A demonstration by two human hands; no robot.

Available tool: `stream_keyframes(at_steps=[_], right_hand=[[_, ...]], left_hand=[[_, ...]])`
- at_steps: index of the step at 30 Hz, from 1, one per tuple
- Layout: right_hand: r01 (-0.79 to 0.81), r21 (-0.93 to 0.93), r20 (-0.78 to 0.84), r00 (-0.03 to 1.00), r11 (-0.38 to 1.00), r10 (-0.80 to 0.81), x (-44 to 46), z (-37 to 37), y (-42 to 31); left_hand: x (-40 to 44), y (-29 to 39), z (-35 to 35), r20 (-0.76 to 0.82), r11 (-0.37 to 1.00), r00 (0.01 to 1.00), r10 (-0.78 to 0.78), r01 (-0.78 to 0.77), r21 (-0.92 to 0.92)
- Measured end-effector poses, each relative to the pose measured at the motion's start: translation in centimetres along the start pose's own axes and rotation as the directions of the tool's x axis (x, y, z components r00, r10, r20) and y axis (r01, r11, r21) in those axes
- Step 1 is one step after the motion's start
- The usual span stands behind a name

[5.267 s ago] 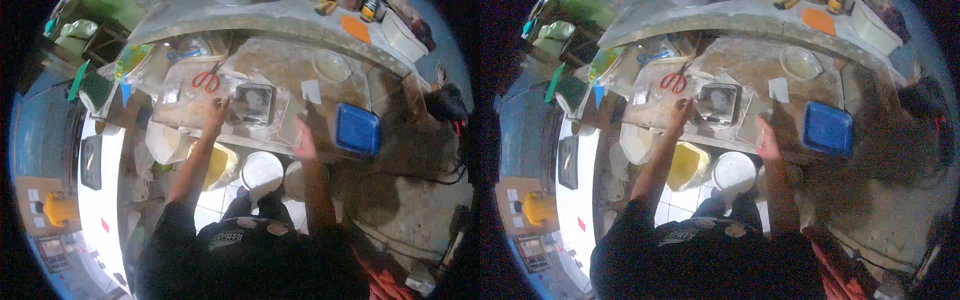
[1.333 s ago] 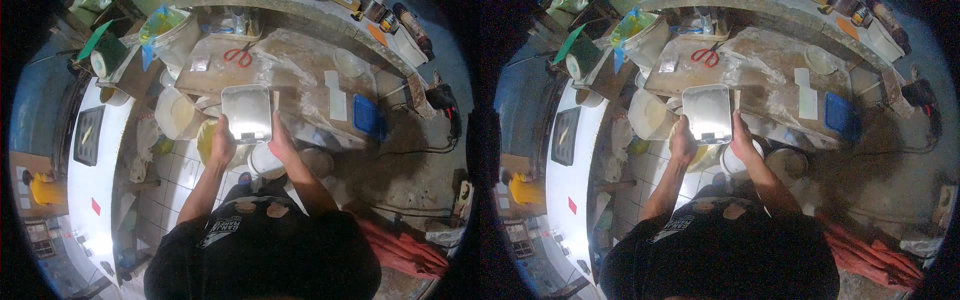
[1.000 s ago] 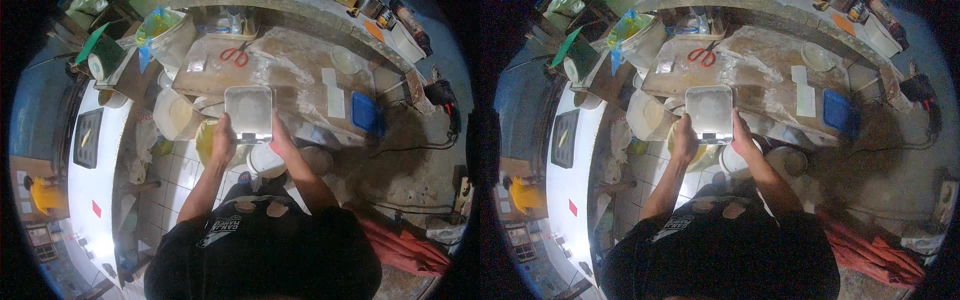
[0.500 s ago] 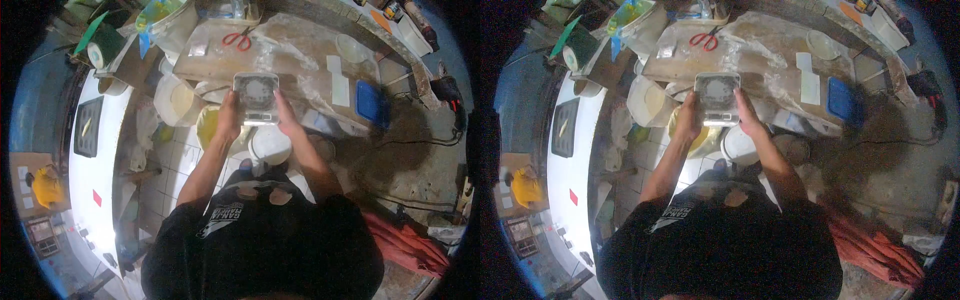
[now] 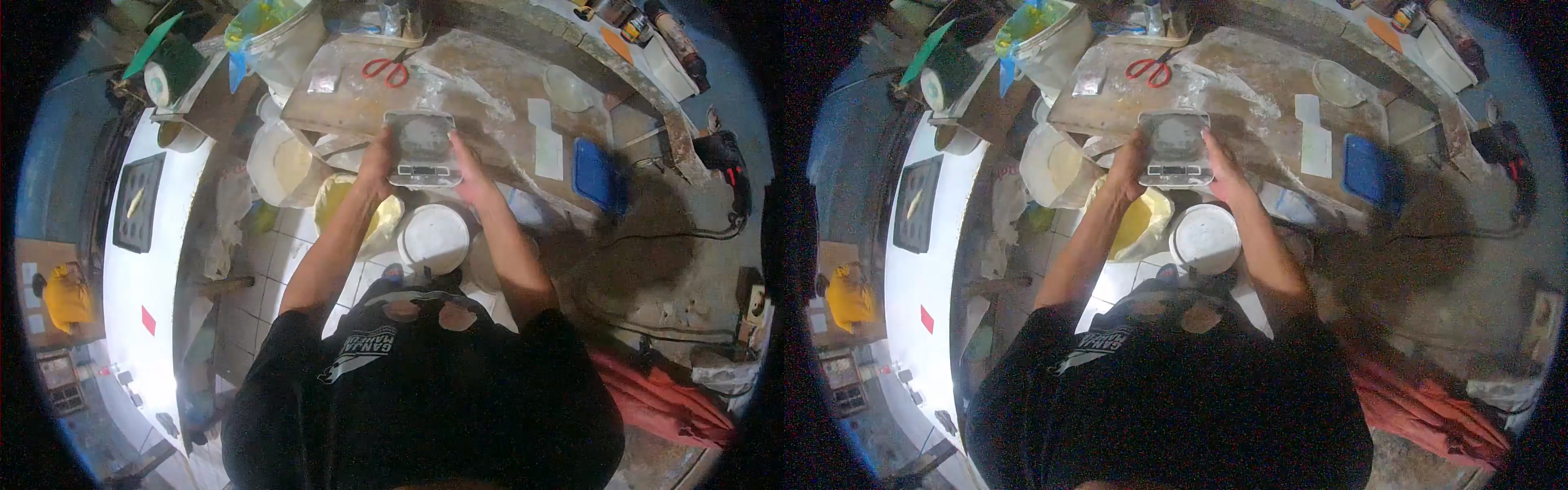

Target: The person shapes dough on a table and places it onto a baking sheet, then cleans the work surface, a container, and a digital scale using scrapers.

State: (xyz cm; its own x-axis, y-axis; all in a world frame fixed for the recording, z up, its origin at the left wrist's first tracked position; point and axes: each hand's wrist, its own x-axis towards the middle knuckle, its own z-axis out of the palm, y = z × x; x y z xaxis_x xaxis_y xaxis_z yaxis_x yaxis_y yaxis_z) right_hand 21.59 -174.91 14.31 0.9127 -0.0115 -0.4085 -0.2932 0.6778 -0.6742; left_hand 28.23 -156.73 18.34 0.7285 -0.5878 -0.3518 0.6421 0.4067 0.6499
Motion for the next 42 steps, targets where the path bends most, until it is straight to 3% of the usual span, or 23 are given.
stream_keyframes(at_steps=[3, 5, 6, 7, 9, 10, 12, 13, 15, 17, 21, 23, 24, 25, 27, 29, 33, 34, 36, 38, 40, 42], right_hand=[[0.009, -0.091, -0.061, 0.998, 0.996, -0.015, 0.1, 0.3, 0.5], [0.012, -0.202, -0.032, 0.999, 0.979, -0.019, 0.9, -0.2, 1.6], [-0.004, -0.176, 0.069, 0.997, 0.984, 0.016, 0.5, -0.1, 1.7], [-0.004, -0.172, 0.058, 0.998, 0.985, 0.014, -0.2, 0.1, 1.6], [-0.014, -0.449, -0.093, 0.995, 0.893, -0.031, -1.3, 0.0, -0.1], [-0.033, -0.570, -0.160, 0.985, 0.821, -0.072, -2.0, -0.1, -1.5], [0.002, -0.748, -0.238, 0.933, 0.663, -0.270, -0.9, -6.6, -4.9], [0.105, -0.986, -0.029, 0.657, 0.130, -0.754, -0.4, -10.0, -6.8], [-0.380, -0.925, -0.285, 0.639, 0.029, -0.715, -2.1, -15.5, -12.0], [-0.501, -0.857, -0.302, 0.678, -0.120, -0.671, -3.5, -17.2, -14.4], [-0.573, -0.807, -0.394, 0.700, -0.140, -0.595, -1.9, -18.5, -14.4], [-0.584, -0.774, -0.329, 0.702, -0.246, -0.632, -1.3, -18.9, -14.0], [-0.559, -0.781, -0.274, 0.707, -0.278, -0.652, -1.3, -19.5, -13.9], [-0.524, -0.794, -0.213, 0.716, -0.310, -0.665, -0.9, -21.3, -13.8], [-0.437, -0.860, -0.152, 0.711, -0.263, -0.686, 0.0, -23.7, -13.6], [-0.480, -0.866, -0.228, 0.624, -0.137, -0.748, 0.1, -24.2, -13.5], [-0.130, -0.988, -0.151, 0.618, 0.089, -0.771, -2.3, -20.2, -13.7], [0.067, -0.981, -0.101, 0.616, 0.180, -0.781, -3.1, -17.4, -12.5], [0.137, -0.914, -0.168, 0.728, 0.382, -0.664, -5.3, -8.4, -9.0], [0.212, -0.888, -0.056, 0.831, 0.408, -0.554, -5.8, -1.1, -3.5], [0.265, -0.881, 0.133, 0.934, 0.391, -0.333, -6.6, 7.9, 3.7], [0.410, -0.836, 0.349, 0.910, 0.365, -0.224, -7.7, 16.5, 11.1]], left_hand=[[0.0, -0.6, -1.5, -0.066, 0.999, 0.997, 0.033, -0.030, 0.038], [0.7, -1.0, -3.4, -0.052, 1.000, 0.998, -0.022, 0.023, 0.017], [-0.2, -1.1, -3.4, -0.059, 0.999, 0.998, -0.034, 0.036, 0.031], [-1.4, -1.1, -3.3, -0.067, 0.998, 0.997, -0.046, 0.049, 0.047], [-2.8, -0.6, -3.3, -0.099, 0.995, 0.990, -0.098, 0.095, -0.035], [-3.3, -0.6, -3.6, -0.087, 0.994, 0.990, -0.111, 0.108, -0.031], [-4.4, -0.4, -4.8, -0.208, 0.995, 0.977, 0.039, -0.058, -0.087], [-4.7, -0.1, -5.8, -0.214, 0.994, 0.976, 0.034, -0.054, -0.091], [-5.5, 0.4, -7.6, -0.223, 0.981, 0.965, 0.140, -0.166, -0.103], [-6.9, 1.3, -6.9, -0.231, 0.979, 0.959, 0.164, -0.187, -0.083], [-8.9, 1.8, -5.4, -0.320, 0.958, 0.911, 0.259, -0.284, -0.035], [-9.3, 1.7, -5.9, -0.430, 0.935, 0.854, 0.292, -0.350, -0.061], [-9.5, 1.6, -7.2, -0.370, 0.944, 0.896, 0.246, -0.307, -0.117], [-9.6, 1.5, -6.5, -0.439, 0.925, 0.859, 0.264, -0.354, -0.137], [-9.9, 1.4, -6.1, -0.508, 0.892, 0.816, 0.278, -0.415, -0.179], [-9.9, 1.6, -5.7, -0.596, 0.854, 0.754, 0.277, -0.477, -0.207], [-12.3, 3.3, -7.2, -0.622, 0.794, 0.709, 0.331, -0.566, -0.223], [-12.8, 3.6, -8.8, -0.620, 0.762, 0.695, 0.364, -0.605, -0.231], [-15.0, 4.6, -9.6, -0.627, 0.719, 0.682, 0.376, -0.642, -0.266], [-16.9, 5.5, -10.0, -0.625, 0.666, 0.673, 0.396, -0.679, -0.309], [-19.3, 6.3, -10.1, -0.694, 0.635, 0.589, 0.415, -0.733, -0.243], [-23.8, 8.1, -11.7, -0.793, 0.611, 0.465, 0.395, -0.777, -0.152]])
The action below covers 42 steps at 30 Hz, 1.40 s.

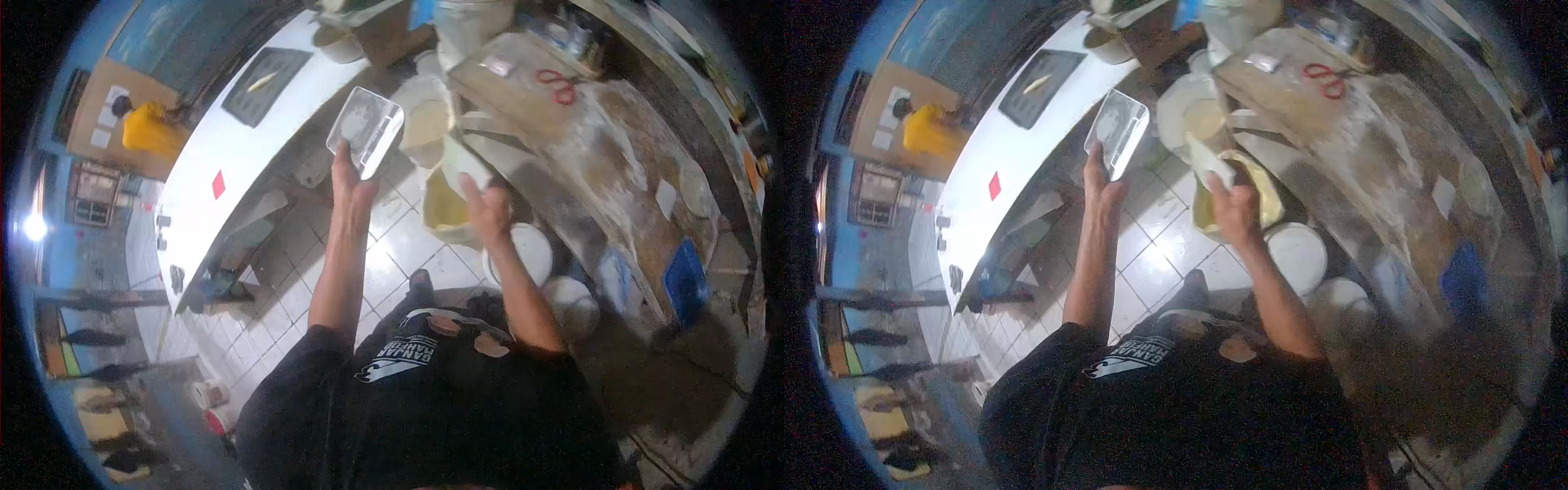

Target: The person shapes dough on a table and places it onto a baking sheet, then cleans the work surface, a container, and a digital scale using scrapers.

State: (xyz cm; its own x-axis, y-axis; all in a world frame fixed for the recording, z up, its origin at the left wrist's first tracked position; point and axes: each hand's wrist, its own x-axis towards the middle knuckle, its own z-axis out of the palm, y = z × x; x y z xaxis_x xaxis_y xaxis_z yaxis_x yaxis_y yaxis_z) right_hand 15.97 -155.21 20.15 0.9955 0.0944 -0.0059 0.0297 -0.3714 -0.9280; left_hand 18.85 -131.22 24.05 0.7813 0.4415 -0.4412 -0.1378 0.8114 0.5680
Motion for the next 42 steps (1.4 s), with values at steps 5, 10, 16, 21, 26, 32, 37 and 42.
stream_keyframes(at_steps=[5, 10, 16, 21, 26, 32, 37, 42], right_hand=[[0.679, -0.182, -0.137, 0.699, 0.711, -0.702, 1.2, 15.4, -4.9], [0.645, 0.064, 0.232, 0.733, 0.762, -0.640, -3.3, 25.1, -3.7], [-0.222, 0.224, 0.113, 0.973, 0.949, 0.201, -0.9, 14.4, 7.3], [-0.370, 0.626, -0.233, 0.752, 0.687, 0.617, -5.8, -8.7, 10.8], [-0.493, 0.284, -0.697, 0.483, 0.822, 0.530, -11.8, -29.7, 22.0], [-0.807, -0.032, -0.796, 0.378, 0.590, 0.474, -11.4, -35.3, 27.2], [-0.667, -0.169, -0.866, 0.452, 0.726, 0.213, 2.0, -27.4, 31.7], [-0.677, -0.091, -0.722, 0.550, 0.730, 0.420, 14.6, -17.1, 19.5]], left_hand=[[4.3, 7.8, -7.1, 0.063, 0.981, 0.992, 0.113, -0.102, -0.167], [6.3, 16.0, -16.5, 0.304, 0.597, 0.854, 0.422, -0.514, 0.616], [6.4, 23.4, -21.4, -0.124, 0.866, 0.923, 0.363, -0.285, 0.410], [4.2, 20.0, -25.0, -0.026, 0.650, 0.907, 0.419, -0.280, 0.707], [5.9, 14.6, -24.7, -0.111, 0.845, 0.985, 0.135, -0.056, 0.532], [8.8, 9.9, -22.0, 0.183, 0.693, 0.974, 0.134, -0.224, 0.685], [8.7, 8.2, -22.6, 0.851, 0.018, 0.493, 0.180, -0.867, 0.499], [6.4, 4.8, -11.3, 0.482, 0.448, 0.854, 0.194, -0.515, 0.731]])
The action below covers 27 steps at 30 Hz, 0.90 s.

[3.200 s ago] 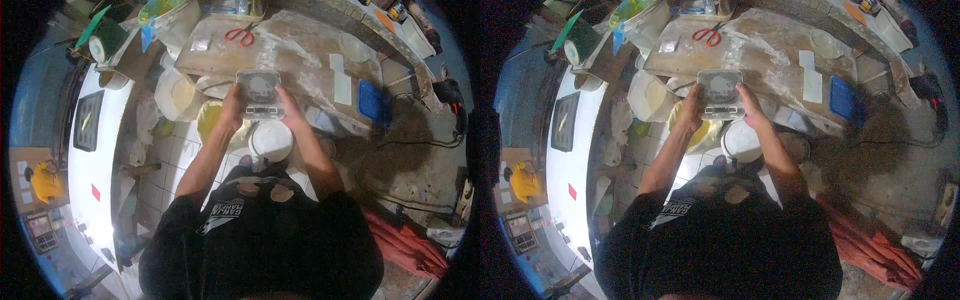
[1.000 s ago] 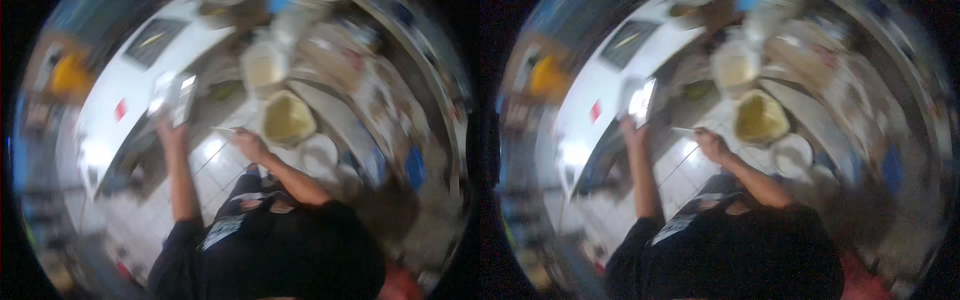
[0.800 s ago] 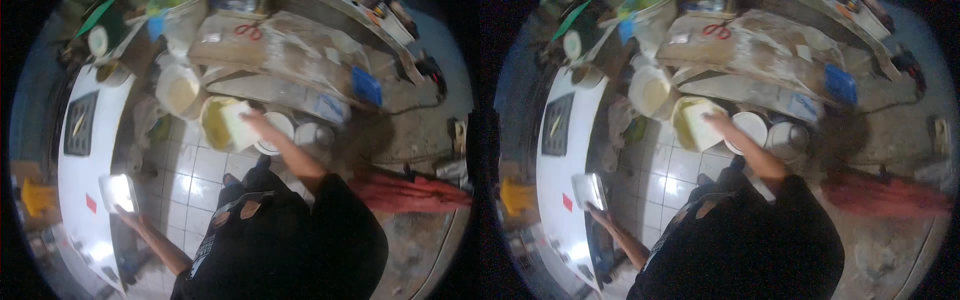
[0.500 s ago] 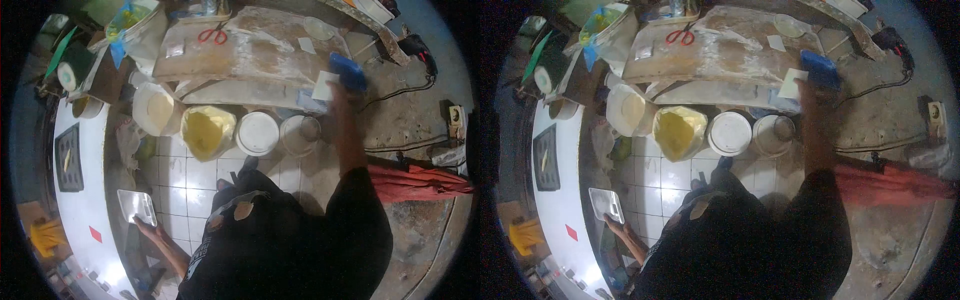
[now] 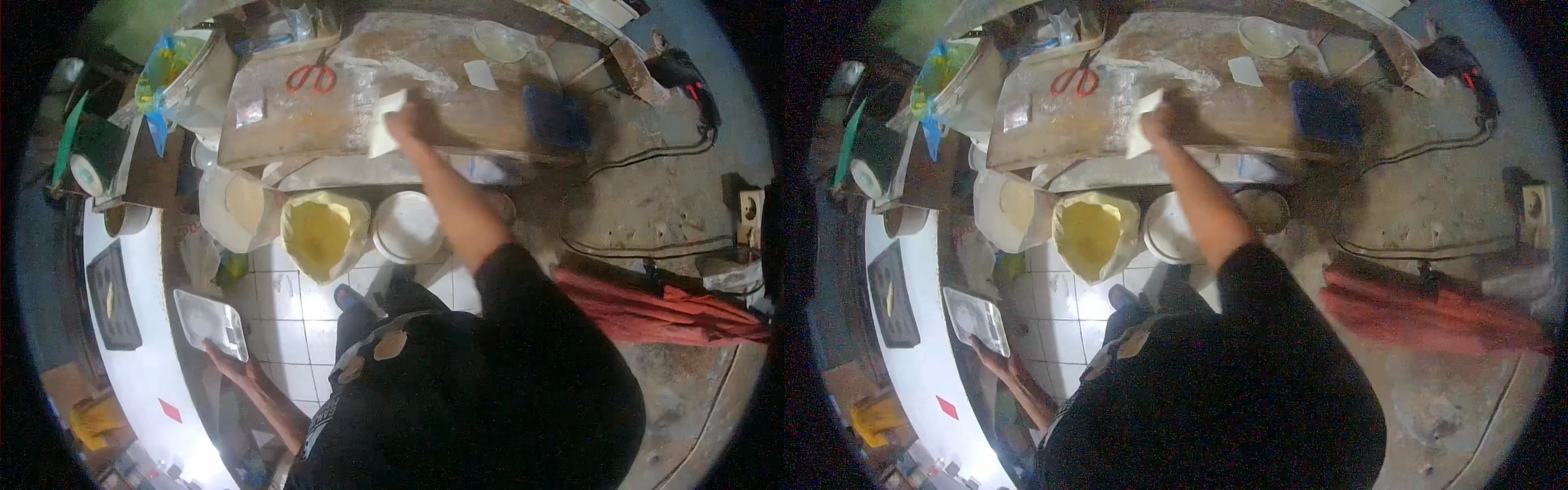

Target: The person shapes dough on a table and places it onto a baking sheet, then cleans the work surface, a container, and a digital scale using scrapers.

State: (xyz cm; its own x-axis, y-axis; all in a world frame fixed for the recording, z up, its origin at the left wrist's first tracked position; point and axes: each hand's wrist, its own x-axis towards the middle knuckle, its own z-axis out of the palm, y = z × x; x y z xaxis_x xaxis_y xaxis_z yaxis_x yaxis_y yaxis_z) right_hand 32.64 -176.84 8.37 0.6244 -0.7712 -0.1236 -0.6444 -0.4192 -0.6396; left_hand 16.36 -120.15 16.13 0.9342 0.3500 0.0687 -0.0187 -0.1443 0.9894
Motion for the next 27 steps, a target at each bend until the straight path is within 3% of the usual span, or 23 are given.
stream_keyframes(at_steps=[1, 3, 5, 7, 9, 11, 12, 13, 15, 18, 20, 22, 23, 25, 27], right_hand=[[-0.002, -0.052, 0.011, 1.000, 0.999, 0.003, -0.3, 1.5, -2.0], [0.009, -0.104, 0.031, 1.000, 0.995, -0.006, -2.4, 2.0, -5.7], [-0.004, 0.000, 0.060, 0.998, 1.000, 0.004, -7.6, -2.8, -10.0], [-0.079, 0.160, 0.086, 0.994, 0.984, 0.066, -8.6, -5.0, -10.0], [-0.094, 0.227, 0.026, 0.996, 0.969, 0.090, -5.0, -7.0, -2.4], [-0.080, 0.071, -0.090, 0.992, 0.994, 0.086, 0.3, -10.1, 8.9], [-0.105, -0.037, -0.134, 0.986, 0.994, 0.099, 2.2, -11.9, 14.1], [-0.142, -0.131, -0.150, 0.981, 0.981, 0.122, 3.2, -13.8, 17.4], [-0.169, -0.211, -0.167, 0.977, 0.963, 0.135, 3.9, -15.0, 19.4], [-0.059, -0.216, -0.117, 0.993, 0.975, 0.034, 5.3, -11.9, 12.9], [0.041, -0.233, -0.029, 0.998, 0.972, -0.049, 5.3, -7.6, 5.8], [0.146, -0.296, 0.032, 0.989, 0.944, -0.143, 5.0, -1.8, 0.3], [0.173, -0.362, -0.162, 0.956, 0.916, -0.245, 5.1, 2.1, -0.3], [0.167, -0.428, 0.006, 0.983, 0.888, -0.182, -1.4, -1.4, -8.0], [0.265, -0.385, 0.124, 0.964, 0.884, -0.235, -2.0, -2.9, -8.4]], left_hand=[[1.1, 0.9, 1.5, -0.028, 0.986, 0.991, -0.128, 0.124, -0.111], [4.6, 0.0, 1.8, 0.057, 0.846, 0.924, -0.379, 0.371, -0.384], [6.4, -0.8, 1.8, -0.039, 0.925, 0.938, -0.345, 0.333, -0.181], [7.5, 1.2, 2.9, 0.017, 0.884, 0.944, -0.330, 0.315, -0.345], [8.2, 2.5, 1.7, 0.026, 0.799, 0.892, -0.451, 0.417, -0.434], [8.5, 2.2, -0.3, 0.047, 0.766, 0.854, -0.518, 0.488, -0.418], [8.6, 0.5, -1.5, 0.052, 0.734, 0.889, -0.455, 0.408, -0.542], [8.4, -1.0, -3.2, 0.015, 0.812, 0.925, -0.379, 0.340, -0.475], [7.5, 2.2, -1.5, -0.081, 0.750, 0.850, -0.521, 0.411, -0.519], [8.2, -1.9, -2.9, -0.010, 0.810, 0.905, -0.425, 0.375, -0.451], [9.2, -0.5, -1.0, -0.048, 0.788, 0.873, -0.486, 0.414, -0.456], [9.9, -0.5, 0.4, -0.015, 0.822, 0.911, -0.412, 0.365, -0.438], [10.2, -0.2, 1.3, 0.022, 0.824, 0.927, -0.375, 0.344, -0.451], [10.6, 0.3, 3.1, 0.094, 0.822, 0.950, -0.298, 0.305, -0.481], [10.9, 1.9, 5.3, 0.097, 0.790, 0.927, -0.361, 0.360, -0.496]])
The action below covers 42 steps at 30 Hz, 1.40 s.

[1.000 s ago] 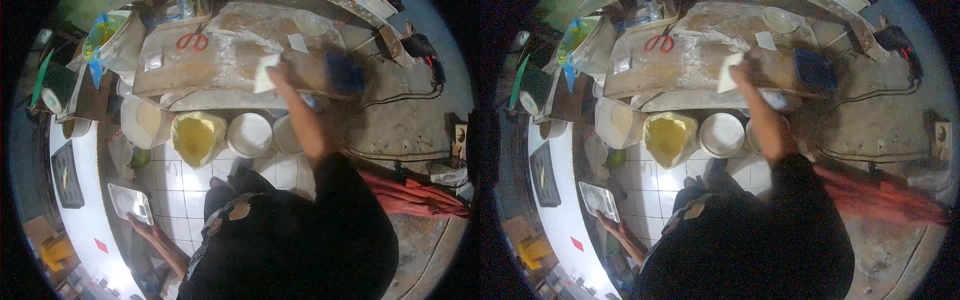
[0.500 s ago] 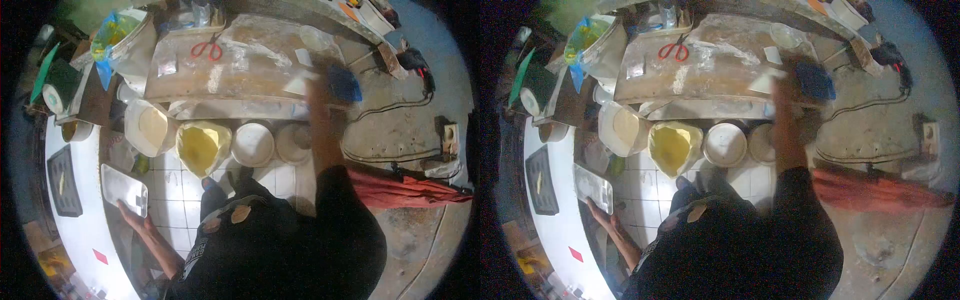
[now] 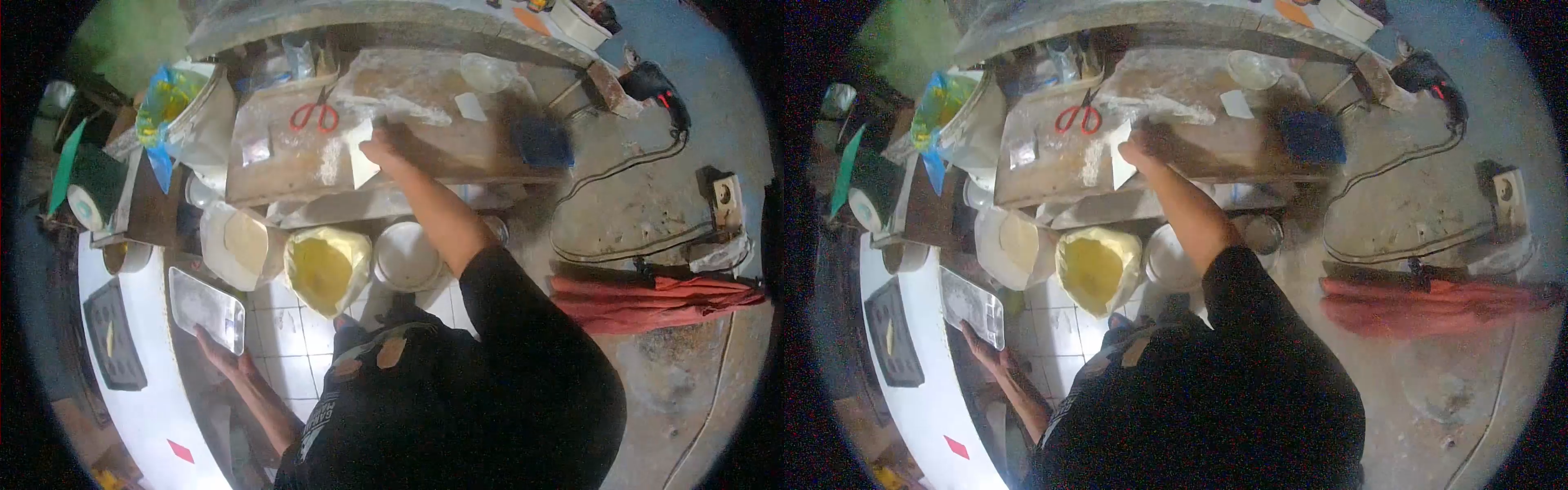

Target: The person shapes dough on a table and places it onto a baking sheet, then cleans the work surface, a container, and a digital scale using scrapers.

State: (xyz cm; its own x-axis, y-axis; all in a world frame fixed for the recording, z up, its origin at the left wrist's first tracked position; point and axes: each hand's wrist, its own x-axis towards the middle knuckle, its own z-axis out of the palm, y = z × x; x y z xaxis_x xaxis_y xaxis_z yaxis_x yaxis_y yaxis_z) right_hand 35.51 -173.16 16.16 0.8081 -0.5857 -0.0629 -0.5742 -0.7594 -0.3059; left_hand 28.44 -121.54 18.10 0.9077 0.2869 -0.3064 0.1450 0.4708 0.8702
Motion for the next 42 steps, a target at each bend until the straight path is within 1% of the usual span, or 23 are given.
stream_keyframes(at_steps=[2, 3, 4, 8, 12, 13, 16, 17, 18, 21, 22, 24, 25, 26, 28, 29, 30, 32, 34, 36, 40, 41, 42], right_hand=[[-0.077, 0.192, -0.054, 0.995, 0.978, 0.089, -2.4, -3.8, 3.3], [-0.279, 0.226, 0.082, 0.960, 0.933, 0.267, -3.5, -7.2, 5.1], [-0.137, 0.505, -0.236, 0.928, 0.852, 0.290, 2.5, 2.4, 15.1], [-0.341, 0.023, 0.060, 0.939, 0.940, 0.339, 3.3, -1.8, 35.1], [-0.343, 0.224, 0.103, 0.939, 0.912, 0.327, 2.8, -4.0, 28.0], [-0.314, 0.260, 0.124, 0.949, 0.913, 0.291, 3.1, -3.9, 24.1], [-0.123, 0.086, -0.041, 0.991, 0.989, 0.127, 5.7, 0.5, 14.1], [-0.064, -0.024, -0.122, 0.991, 0.998, 0.061, 6.8, 2.6, 11.0], [0.027, -0.016, -0.053, 0.998, 1.000, -0.028, 5.3, 0.8, 8.5], [0.445, 0.064, 0.249, 0.860, 0.893, -0.446, 4.9, -1.2, 7.0], [0.211, 0.274, 0.062, 0.970, 0.938, -0.236, 6.6, 3.7, 9.1], [-0.145, 0.242, 0.294, 0.953, 0.959, 0.070, 3.3, -4.7, 11.7], [-0.112, 0.300, 0.034, 0.994, 0.947, 0.106, 3.5, -4.0, 14.8], [-0.150, 0.224, -0.014, 0.987, 0.963, 0.157, 6.6, -1.3, 20.4], [-0.249, 0.080, -0.110, 0.960, 0.965, 0.257, 12.5, 3.9, 31.1], [-0.227, 0.255, -0.094, 0.962, 0.940, 0.258, 12.4, 2.1, 32.9], [-0.222, 0.258, -0.096, 0.963, 0.940, 0.254, 14.5, 3.4, 32.1], [-0.070, 0.337, -0.368, 0.908, 0.939, 0.199, 18.7, 8.4, 28.5], [-0.048, 0.185, -0.107, 0.992, 0.982, 0.069, 12.5, -0.8, 16.6], [-0.102, 0.130, 0.117, 0.989, 0.986, 0.087, 10.3, -1.6, 9.2], [0.077, 0.140, 0.186, 0.977, 0.987, -0.103, 4.9, -3.5, 3.1], [0.220, -0.033, 0.186, 0.960, 0.975, -0.211, 4.8, -3.5, 2.8], [0.148, 0.061, 0.159, 0.975, 0.987, -0.156, 5.1, -4.0, 3.9]], left_hand=[[-0.5, 0.0, -0.1, 0.014, 0.999, 0.999, 0.036, -0.036, 0.031], [-1.1, -0.2, -0.8, 0.013, 0.996, 0.998, 0.064, -0.065, 0.068], [-1.2, -0.3, -2.8, 0.001, 0.995, 0.998, 0.063, -0.063, 0.081], [-4.1, -0.6, -4.4, -0.044, 0.969, 0.989, 0.143, -0.130, 0.211], [-5.6, -0.7, -3.8, -0.154, 0.992, 0.987, 0.047, -0.028, 0.120], [-4.2, -2.2, -6.9, 0.203, 0.702, 0.882, 0.425, -0.463, 0.541], [-4.9, -2.7, -2.4, 0.514, 0.365, 0.695, 0.502, -0.710, 0.603], [-5.2, -1.8, 0.7, 0.198, 0.769, 0.912, 0.359, -0.409, 0.492], [-5.5, -1.2, 2.2, -0.055, 0.980, 0.997, 0.049, -0.037, 0.196], [-3.7, -3.5, -0.6, 0.052, 0.991, 0.992, 0.112, -0.115, 0.062], [-4.6, -3.2, -0.7, 0.049, 0.963, 0.979, 0.195, -0.201, 0.182], [-6.3, -2.8, -0.9, 0.044, 0.840, 0.933, 0.358, -0.343, 0.420], [-8.3, -1.8, 0.0, -0.088, 0.952, 0.971, 0.223, -0.197, 0.235], [-9.6, -1.1, 0.6, -0.185, 0.998, 0.981, 0.062, -0.060, 0.017], [-10.7, -1.2, -1.0, -0.274, 1.000, 0.962, -0.012, 0.006, -0.021], [-10.9, -2.1, -2.5, -0.215, 0.999, 0.975, 0.048, -0.046, 0.016], [-10.8, -2.7, -2.9, -0.148, 0.994, 0.983, 0.108, -0.101, 0.050], [-10.6, -2.5, 0.2, -0.280, 1.000, 0.960, -0.005, 0.009, 0.014], [-10.3, -3.0, 1.7, -0.219, 0.997, 0.973, -0.067, 0.059, -0.041], [-10.2, -3.3, 3.9, -0.147, 0.999, 0.989, 0.033, -0.030, 0.020], [-8.3, -3.9, 7.2, -0.064, 0.996, 0.997, -0.044, 0.039, -0.078], [-7.9, -4.1, 6.8, -0.002, 0.992, 0.999, -0.054, 0.054, -0.113], [-7.8, -4.4, 6.1, 0.053, 0.986, 0.996, -0.066, 0.073, -0.148]])
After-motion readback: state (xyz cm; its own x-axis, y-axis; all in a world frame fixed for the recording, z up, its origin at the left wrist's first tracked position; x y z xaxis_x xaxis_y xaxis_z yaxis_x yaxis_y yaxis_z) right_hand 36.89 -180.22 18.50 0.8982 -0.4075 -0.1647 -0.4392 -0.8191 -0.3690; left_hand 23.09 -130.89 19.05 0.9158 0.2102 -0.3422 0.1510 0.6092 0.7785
